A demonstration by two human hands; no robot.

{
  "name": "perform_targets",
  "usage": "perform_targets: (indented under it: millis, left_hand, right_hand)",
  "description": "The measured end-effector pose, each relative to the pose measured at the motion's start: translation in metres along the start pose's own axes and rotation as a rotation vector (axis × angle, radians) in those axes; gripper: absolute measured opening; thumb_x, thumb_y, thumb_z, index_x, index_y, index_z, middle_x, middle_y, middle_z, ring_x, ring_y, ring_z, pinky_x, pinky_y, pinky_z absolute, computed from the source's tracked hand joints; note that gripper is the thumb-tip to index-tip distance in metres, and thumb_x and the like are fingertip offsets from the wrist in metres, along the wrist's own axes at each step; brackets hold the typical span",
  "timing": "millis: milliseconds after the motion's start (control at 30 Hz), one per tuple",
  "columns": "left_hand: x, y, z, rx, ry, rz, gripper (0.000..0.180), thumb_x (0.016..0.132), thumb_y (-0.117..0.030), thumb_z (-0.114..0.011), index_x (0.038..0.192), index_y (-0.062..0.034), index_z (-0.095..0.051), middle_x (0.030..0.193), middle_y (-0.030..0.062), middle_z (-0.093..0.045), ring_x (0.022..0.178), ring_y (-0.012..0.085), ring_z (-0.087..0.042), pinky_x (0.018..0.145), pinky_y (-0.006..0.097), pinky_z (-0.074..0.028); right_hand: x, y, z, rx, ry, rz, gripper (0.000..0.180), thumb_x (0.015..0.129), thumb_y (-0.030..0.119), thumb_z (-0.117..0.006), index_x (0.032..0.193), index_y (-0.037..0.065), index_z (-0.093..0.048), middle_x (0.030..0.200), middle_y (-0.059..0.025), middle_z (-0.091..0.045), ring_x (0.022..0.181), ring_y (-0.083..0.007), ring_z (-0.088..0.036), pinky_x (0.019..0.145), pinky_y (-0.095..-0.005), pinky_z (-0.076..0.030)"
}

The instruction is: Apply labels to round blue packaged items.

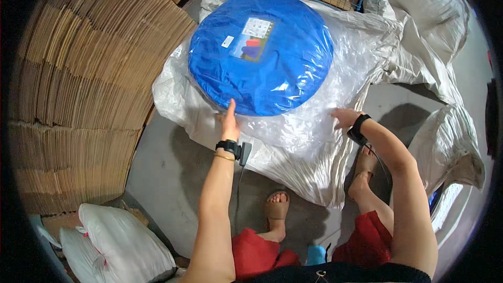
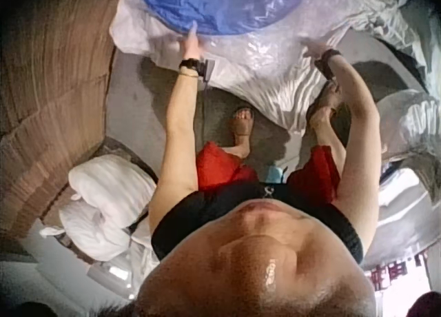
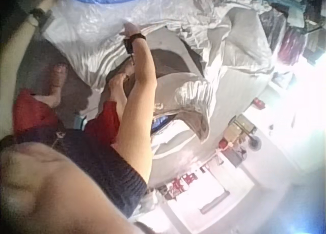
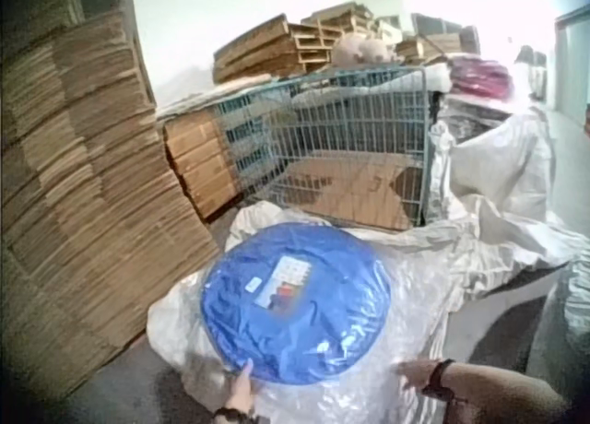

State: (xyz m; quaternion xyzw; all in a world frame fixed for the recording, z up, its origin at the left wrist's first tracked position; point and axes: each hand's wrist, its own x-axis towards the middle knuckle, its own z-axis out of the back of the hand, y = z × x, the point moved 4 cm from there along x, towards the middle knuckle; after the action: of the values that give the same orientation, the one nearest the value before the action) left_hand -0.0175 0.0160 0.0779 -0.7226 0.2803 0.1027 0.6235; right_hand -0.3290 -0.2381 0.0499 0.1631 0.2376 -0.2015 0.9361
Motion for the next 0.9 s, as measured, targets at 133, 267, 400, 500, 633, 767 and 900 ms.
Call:
perform_targets:
  millis: [133,267,400,500,633,767,900]
  left_hand:
    - [-0.023,0.008,-0.025,-0.134,0.45,0.44,0.081,0.073,-0.057,-0.059,0.132,-0.009,-0.031,0.129,0.0166,-0.04,0.115,0.0372,-0.041,0.09,0.055,-0.036]
    - [-0.05,0.023,-0.065,-0.237,0.537,0.662,0.07,0.079,-0.051,-0.055,0.13,-0.0083,-0.034,0.13,0.0137,-0.041,0.116,0.034,-0.041,0.096,0.053,-0.032]
    - [-0.007,0.03,-0.052,-0.276,0.461,0.473,0.056,0.088,-0.043,-0.044,0.13,-0.007,-0.033,0.132,0.0136,-0.037,0.12,0.0331,-0.037,0.097,0.055,-0.03]
    - [-0.009,0.01,-0.062,-0.386,0.446,0.61,0.058,0.09,-0.046,-0.037,0.133,-0.0068,-0.029,0.135,0.0141,-0.034,0.122,0.0345,-0.034,0.099,0.056,-0.028]
    - [-0.011,0.012,-0.073,-0.338,0.442,0.688,0.07,0.087,-0.055,-0.036,0.135,-0.0054,-0.024,0.139,0.0156,-0.027,0.124,0.0361,-0.03,0.098,0.059,-0.025]
    - [-0.004,0.021,-0.063,-0.117,0.469,0.688,0.081,0.075,-0.062,-0.052,0.132,-0.0094,-0.032,0.134,0.0147,-0.035,0.119,0.0351,-0.038,0.092,0.058,-0.032]
    - [0.003,0.034,-0.049,-0.123,0.338,0.459,0.064,0.073,-0.052,-0.059,0.121,-0.0112,-0.046,0.123,0.0129,-0.048,0.11,0.0339,-0.045,0.091,0.053,-0.036]
  right_hand:
    - [0.007,0.008,0.013,0.779,-0.148,-0.112,0.039,0.083,0.039,-0.056,0.1,0.004,-0.059,0.091,-0.0144,-0.062,0.076,-0.0178,-0.062,0.068,-0.0319,-0.05]
    - [0.022,0.054,0.042,1.631,-0.115,-0.079,0.05,0.088,0.044,-0.046,0.096,-0.004,-0.056,0.083,-0.0122,-0.062,0.068,-0.0201,-0.062,0.061,-0.0308,-0.051]
    - [0.054,0.073,0.061,1.557,-0.306,-0.109,0.047,0.088,0.038,-0.049,0.089,-0.009,-0.054,0.08,-0.0161,-0.061,0.067,-0.0217,-0.063,0.058,-0.0289,-0.052]
    - [0.059,0.077,0.067,1.592,-0.373,-0.111,0.048,0.088,0.04,-0.048,0.082,-0.007,-0.057,0.072,-0.0142,-0.062,0.065,-0.0207,-0.063,0.055,-0.0295,-0.051]
    - [0.068,0.072,0.077,1.213,-0.34,-0.198,0.054,0.088,0.044,-0.045,0.07,-0.004,-0.061,0.063,-0.0118,-0.062,0.057,-0.0203,-0.062,0.051,-0.0305,-0.049]
    - [0.074,0.067,0.068,1.206,-0.35,-0.293,0.056,0.082,0.05,-0.05,0.065,-0.003,-0.06,0.058,-0.0102,-0.058,0.05,-0.0204,-0.058,0.046,-0.0303,-0.047]
    - [0.066,0.062,0.054,1.463,-0.261,-0.423,0.068,0.063,0.061,-0.064,0.084,-0.003,-0.059,0.078,-0.0135,-0.056,0.07,-0.0272,-0.058,0.057,-0.0371,-0.049]
